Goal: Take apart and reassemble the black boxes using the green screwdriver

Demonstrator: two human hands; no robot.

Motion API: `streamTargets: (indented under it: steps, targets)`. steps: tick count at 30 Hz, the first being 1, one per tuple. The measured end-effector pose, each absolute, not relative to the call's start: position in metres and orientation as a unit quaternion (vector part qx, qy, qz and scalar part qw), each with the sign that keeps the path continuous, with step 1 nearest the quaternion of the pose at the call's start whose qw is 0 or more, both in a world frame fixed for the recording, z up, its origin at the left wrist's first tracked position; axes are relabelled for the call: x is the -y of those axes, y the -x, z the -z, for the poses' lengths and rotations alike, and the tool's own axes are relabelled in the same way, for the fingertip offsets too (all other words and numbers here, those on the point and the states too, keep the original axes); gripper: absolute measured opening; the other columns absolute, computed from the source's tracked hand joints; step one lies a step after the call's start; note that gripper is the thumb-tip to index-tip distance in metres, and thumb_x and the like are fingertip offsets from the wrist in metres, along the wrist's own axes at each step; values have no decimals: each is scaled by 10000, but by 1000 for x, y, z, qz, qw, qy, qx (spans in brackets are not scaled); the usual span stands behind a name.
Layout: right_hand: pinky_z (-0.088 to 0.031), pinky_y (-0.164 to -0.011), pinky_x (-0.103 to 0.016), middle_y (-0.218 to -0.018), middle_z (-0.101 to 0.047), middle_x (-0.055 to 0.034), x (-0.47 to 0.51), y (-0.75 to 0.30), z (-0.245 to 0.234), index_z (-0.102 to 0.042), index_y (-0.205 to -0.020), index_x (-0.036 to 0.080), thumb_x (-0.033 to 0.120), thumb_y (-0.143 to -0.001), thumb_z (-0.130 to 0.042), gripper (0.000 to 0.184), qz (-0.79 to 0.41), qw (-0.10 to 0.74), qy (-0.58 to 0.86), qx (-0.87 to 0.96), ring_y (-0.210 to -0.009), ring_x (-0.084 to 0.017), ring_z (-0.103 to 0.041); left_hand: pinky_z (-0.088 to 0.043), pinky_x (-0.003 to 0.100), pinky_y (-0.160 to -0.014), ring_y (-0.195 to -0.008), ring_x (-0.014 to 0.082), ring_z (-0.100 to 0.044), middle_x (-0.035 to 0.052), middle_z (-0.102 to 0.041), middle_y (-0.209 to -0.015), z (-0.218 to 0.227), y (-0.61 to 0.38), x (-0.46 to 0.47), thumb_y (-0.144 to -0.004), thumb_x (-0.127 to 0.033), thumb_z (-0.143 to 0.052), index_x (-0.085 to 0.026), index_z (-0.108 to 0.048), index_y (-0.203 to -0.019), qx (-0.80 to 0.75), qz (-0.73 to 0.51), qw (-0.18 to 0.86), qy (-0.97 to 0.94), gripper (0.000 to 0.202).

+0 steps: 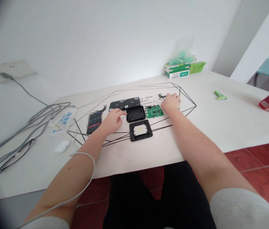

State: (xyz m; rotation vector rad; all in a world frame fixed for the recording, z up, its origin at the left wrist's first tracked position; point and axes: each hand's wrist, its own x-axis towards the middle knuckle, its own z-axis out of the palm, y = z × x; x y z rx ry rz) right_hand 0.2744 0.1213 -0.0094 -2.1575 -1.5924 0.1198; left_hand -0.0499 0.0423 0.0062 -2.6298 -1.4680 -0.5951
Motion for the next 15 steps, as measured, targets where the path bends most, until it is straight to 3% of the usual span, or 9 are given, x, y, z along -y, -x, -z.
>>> streamTargets:
  steps: [3, 5, 8, 10, 13, 15]
  targets:
    - [-445, -1032, -460, -1366, -633, -213, -112, -266, -4, -665, -1228, 159, 312, -940, -567, 341, -42, 296, 699, 650, -1270, -370, -541, -486, 492, -1084, -1174, 307, -587, 135, -685, -1227, -6, 46, -38, -954, -187, -518, -170, -715, -1266, 467, 176, 24, 866, 369]
    - [-474, -929, -373, -1107, -739, -146, -100, -258, -15, -696, -1083, 168, 308, -948, -545, 246, -105, 312, 600, 729, -1028, -279, -637, -442, 518, -1148, -1286, 330, -543, 140, -654, -1332, -5, 43, -34, -990, -365, -583, -188, -685, -1337, 451, 151, 4, 880, 403]
    - [-453, -772, -310, -854, -728, -46, -76, -242, -27, -702, -894, 187, 364, -890, -631, 190, -213, 218, 436, 847, -784, -195, -619, -365, 566, -1218, -1413, 360, -465, 152, -589, -1462, -4, 38, -29, -964, -541, -649, -214, -650, -1409, 439, 110, -27, 891, 553]
    - [-431, -718, -298, -893, -735, -39, -60, -231, -32, -720, -927, 197, 393, -811, -731, 228, -240, 127, 384, 883, -777, -190, -613, -355, 576, -1224, -1428, 364, -458, 157, -577, -1483, -3, 35, -27, -956, -570, -659, -217, -654, -1409, 440, 99, -40, 892, 575]
    - [-440, -789, -314, -1093, -746, -87, -44, -218, -36, -759, -1026, 192, 394, -733, -821, 361, -196, 103, 327, 919, -973, -249, -629, -398, 545, -1196, -1387, 349, -502, 144, -613, -1432, -2, 34, -27, -950, -551, -672, -223, -680, -1372, 437, 104, -47, 892, 535]
    - [-439, -778, -316, -1093, -749, -85, -40, -213, -37, -762, -1102, 190, 388, -701, -847, 454, -202, 74, 309, 926, -945, -249, -634, -430, 511, -1168, -1341, 334, -543, 134, -651, -1375, -1, 33, -29, -949, -534, -678, -223, -693, -1349, 426, 113, -51, 896, 507]
